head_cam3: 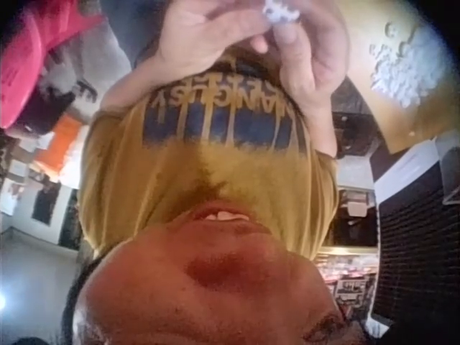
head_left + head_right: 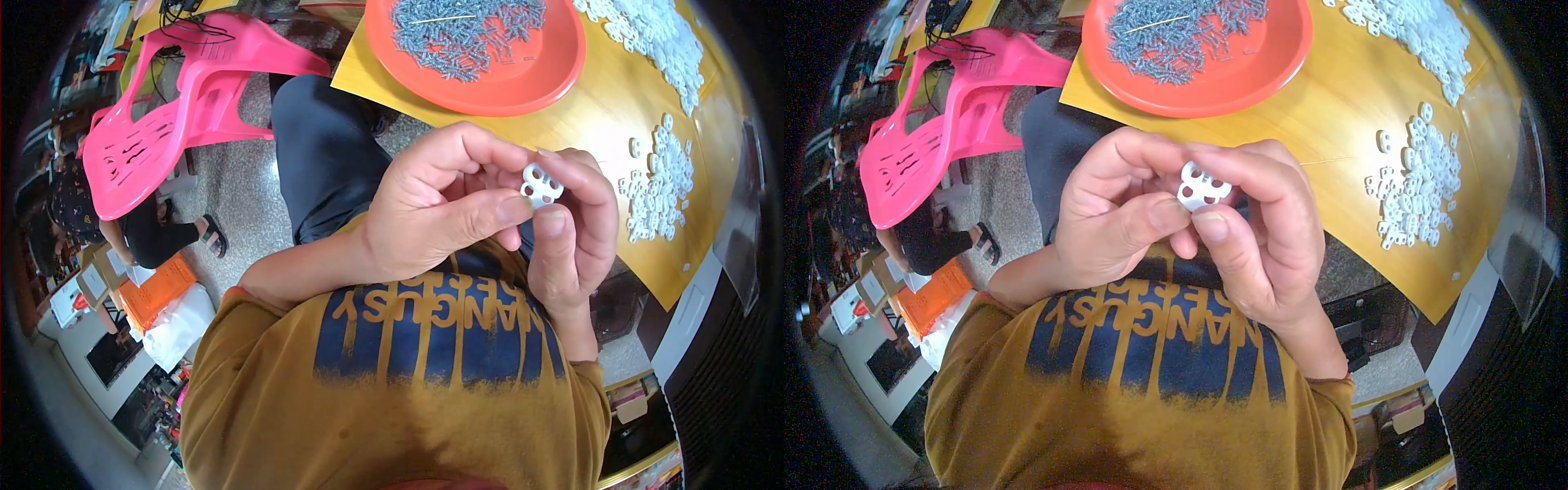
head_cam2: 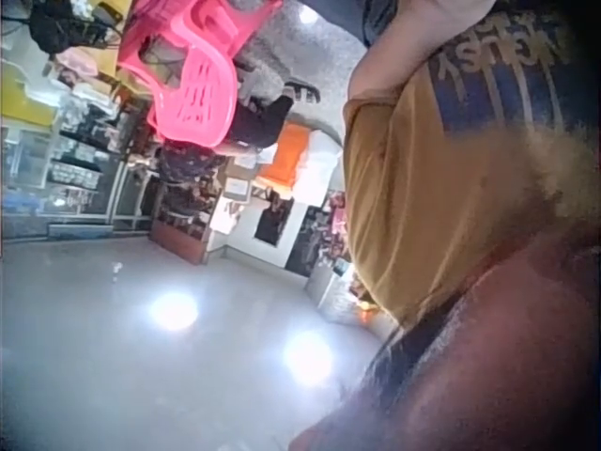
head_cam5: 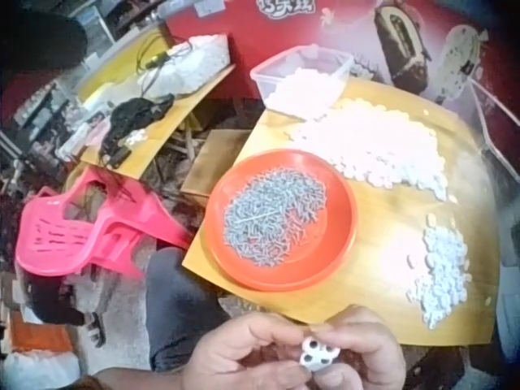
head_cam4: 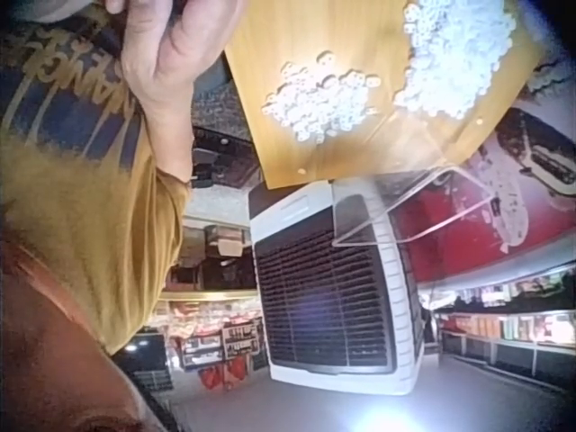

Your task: Manually inserting small metal components and pins into white plastic connector housings.

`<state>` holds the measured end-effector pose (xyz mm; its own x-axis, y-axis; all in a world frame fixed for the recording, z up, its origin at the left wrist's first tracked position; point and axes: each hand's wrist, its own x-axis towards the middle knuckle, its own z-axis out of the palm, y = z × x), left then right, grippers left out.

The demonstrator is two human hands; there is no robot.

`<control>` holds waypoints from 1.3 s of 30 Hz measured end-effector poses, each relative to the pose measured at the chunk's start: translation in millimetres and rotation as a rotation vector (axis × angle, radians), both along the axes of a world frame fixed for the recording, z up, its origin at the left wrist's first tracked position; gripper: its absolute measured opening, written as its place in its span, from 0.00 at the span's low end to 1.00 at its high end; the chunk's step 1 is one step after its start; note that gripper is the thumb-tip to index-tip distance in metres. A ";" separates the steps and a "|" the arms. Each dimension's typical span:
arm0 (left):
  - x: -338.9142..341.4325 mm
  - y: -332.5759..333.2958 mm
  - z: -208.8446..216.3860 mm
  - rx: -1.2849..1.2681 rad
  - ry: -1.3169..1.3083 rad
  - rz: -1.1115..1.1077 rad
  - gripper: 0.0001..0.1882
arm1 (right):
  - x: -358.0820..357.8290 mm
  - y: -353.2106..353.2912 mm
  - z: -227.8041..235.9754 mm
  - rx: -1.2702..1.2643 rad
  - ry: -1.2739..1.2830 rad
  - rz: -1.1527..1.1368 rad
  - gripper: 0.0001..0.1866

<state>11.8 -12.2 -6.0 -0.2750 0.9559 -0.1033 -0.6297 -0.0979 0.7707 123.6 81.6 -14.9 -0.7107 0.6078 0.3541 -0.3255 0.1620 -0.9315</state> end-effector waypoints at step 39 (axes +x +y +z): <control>20.0 14.8 -8.2 0.138 0.173 0.093 0.11 | 3.8 -7.6 -10.2 -0.133 0.052 -0.085 0.17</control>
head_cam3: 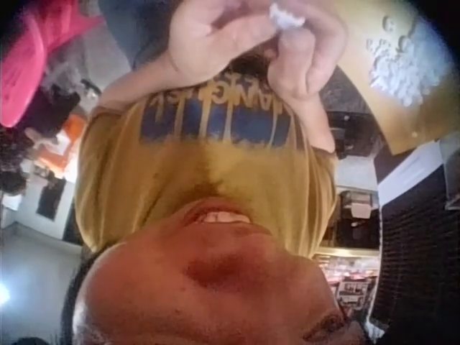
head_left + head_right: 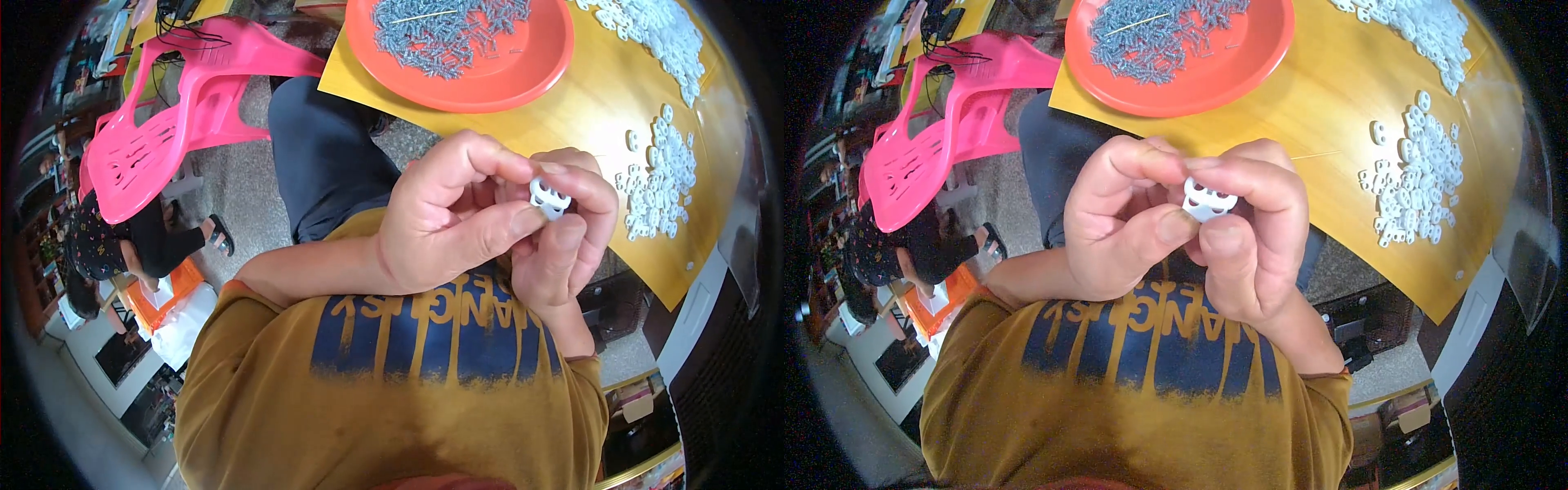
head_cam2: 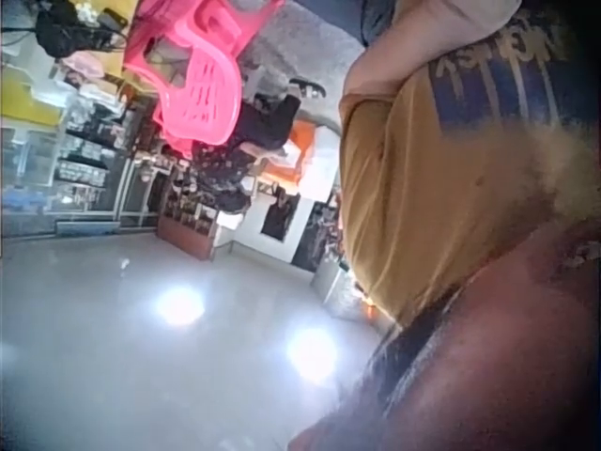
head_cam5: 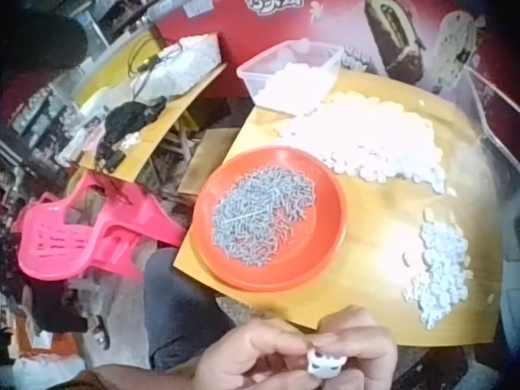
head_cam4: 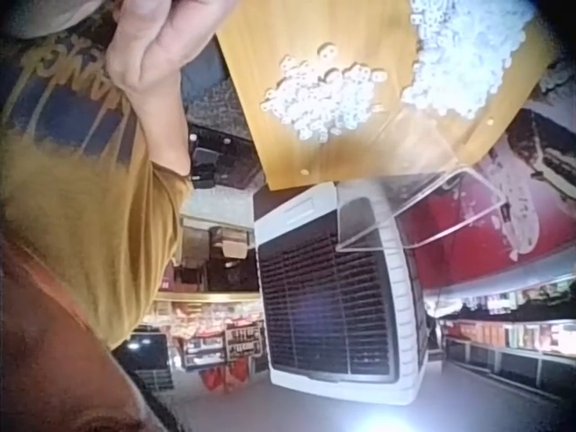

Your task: Manually inserting small metal components and pins into white plastic connector housings.

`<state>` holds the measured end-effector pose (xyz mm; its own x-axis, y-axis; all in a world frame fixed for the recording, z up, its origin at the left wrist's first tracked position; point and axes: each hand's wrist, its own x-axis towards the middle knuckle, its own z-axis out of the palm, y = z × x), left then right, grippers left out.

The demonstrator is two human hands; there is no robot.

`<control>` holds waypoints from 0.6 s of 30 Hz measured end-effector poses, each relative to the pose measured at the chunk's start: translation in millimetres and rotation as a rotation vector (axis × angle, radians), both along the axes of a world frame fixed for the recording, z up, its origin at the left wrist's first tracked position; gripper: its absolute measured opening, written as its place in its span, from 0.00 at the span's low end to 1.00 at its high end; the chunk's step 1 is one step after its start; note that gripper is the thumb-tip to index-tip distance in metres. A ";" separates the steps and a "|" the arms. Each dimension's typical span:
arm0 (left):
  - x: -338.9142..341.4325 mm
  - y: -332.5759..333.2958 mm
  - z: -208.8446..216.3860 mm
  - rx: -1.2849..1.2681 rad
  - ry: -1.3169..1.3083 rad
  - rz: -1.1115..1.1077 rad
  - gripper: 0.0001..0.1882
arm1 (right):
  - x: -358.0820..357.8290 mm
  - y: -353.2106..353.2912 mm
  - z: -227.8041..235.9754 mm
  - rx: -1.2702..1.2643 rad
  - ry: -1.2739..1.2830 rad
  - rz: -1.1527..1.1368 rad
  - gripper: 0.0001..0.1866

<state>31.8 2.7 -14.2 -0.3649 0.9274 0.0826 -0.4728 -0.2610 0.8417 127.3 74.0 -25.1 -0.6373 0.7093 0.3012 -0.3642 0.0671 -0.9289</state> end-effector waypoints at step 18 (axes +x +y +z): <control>-1.7 -4.9 2.9 -0.055 0.073 -0.079 0.17 | -6.4 -3.7 -6.9 0.114 0.100 -0.103 0.13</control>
